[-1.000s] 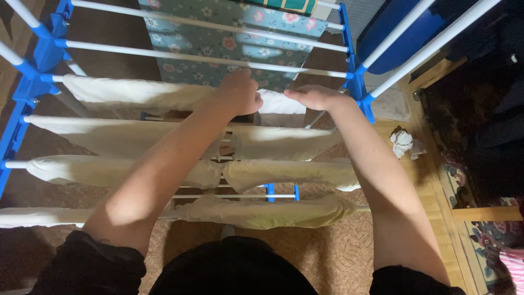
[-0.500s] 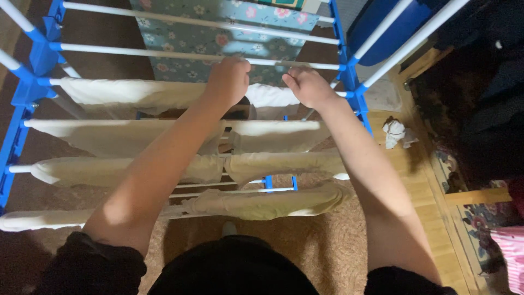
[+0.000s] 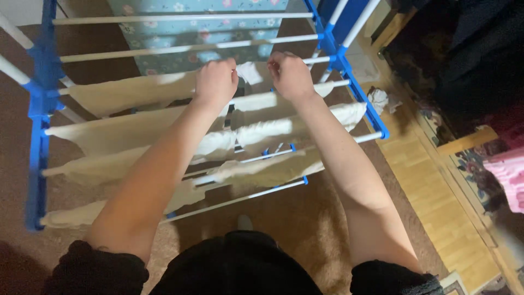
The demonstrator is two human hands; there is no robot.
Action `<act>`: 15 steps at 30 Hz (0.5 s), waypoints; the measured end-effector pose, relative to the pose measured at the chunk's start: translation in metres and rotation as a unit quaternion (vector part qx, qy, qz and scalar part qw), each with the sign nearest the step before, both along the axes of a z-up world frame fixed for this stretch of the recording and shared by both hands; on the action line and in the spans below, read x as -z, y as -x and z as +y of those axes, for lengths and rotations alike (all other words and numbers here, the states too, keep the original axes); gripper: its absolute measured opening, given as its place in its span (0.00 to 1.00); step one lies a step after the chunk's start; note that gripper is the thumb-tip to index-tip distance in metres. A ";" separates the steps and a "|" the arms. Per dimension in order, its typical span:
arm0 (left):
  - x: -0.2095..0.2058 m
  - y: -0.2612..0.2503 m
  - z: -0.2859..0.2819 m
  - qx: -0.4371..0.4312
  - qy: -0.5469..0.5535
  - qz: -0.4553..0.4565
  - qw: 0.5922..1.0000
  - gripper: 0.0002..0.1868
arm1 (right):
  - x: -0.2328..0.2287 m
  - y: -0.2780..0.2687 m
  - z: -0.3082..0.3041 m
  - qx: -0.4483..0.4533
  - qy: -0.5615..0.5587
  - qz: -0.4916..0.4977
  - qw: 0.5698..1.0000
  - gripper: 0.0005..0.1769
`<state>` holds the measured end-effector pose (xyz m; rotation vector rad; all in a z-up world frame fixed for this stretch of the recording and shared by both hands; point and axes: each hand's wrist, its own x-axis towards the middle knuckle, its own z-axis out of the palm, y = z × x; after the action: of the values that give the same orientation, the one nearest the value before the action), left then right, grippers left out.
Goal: The person removes a white cloth from a blue drying rack, then moves to a white laundry basket containing several garments. They repeatedly pick up small dark items, mostly socks, and hang them one by one on a white collapsible drying rack. The person continues this process until the basket is empty and the rack is filled with the hung items.
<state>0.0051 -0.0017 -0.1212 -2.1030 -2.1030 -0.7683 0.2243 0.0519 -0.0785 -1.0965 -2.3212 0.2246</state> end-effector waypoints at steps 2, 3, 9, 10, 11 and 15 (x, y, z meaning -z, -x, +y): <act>-0.007 -0.003 -0.013 0.020 0.006 -0.004 1.000 0.06 | -0.010 0.001 -0.022 0.029 0.000 -0.008 1.000 0.06; -0.011 -0.004 -0.020 0.036 0.014 -0.007 0.999 0.08 | -0.014 0.003 -0.033 0.055 0.002 -0.015 0.998 0.06; -0.020 -0.004 -0.061 0.041 0.034 -0.025 0.998 0.06 | -0.011 0.004 -0.076 0.134 -0.044 -0.038 0.989 0.11; -0.027 -0.004 -0.070 0.047 0.033 -0.024 0.998 0.06 | -0.014 0.004 -0.087 0.140 -0.045 -0.037 0.988 0.11; -0.032 -0.004 -0.080 0.057 0.023 -0.045 0.997 0.07 | -0.017 0.003 -0.100 0.139 -0.038 -0.028 0.989 0.11; -0.044 -0.013 -0.120 0.087 -0.055 -0.086 0.991 0.14 | -0.029 0.002 -0.146 0.169 -0.044 -0.003 0.985 0.08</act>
<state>0.0183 -0.1218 -0.0773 -2.2562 -1.9193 -1.0953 0.2226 -0.0944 -0.0492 -1.4213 -2.0848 -0.0104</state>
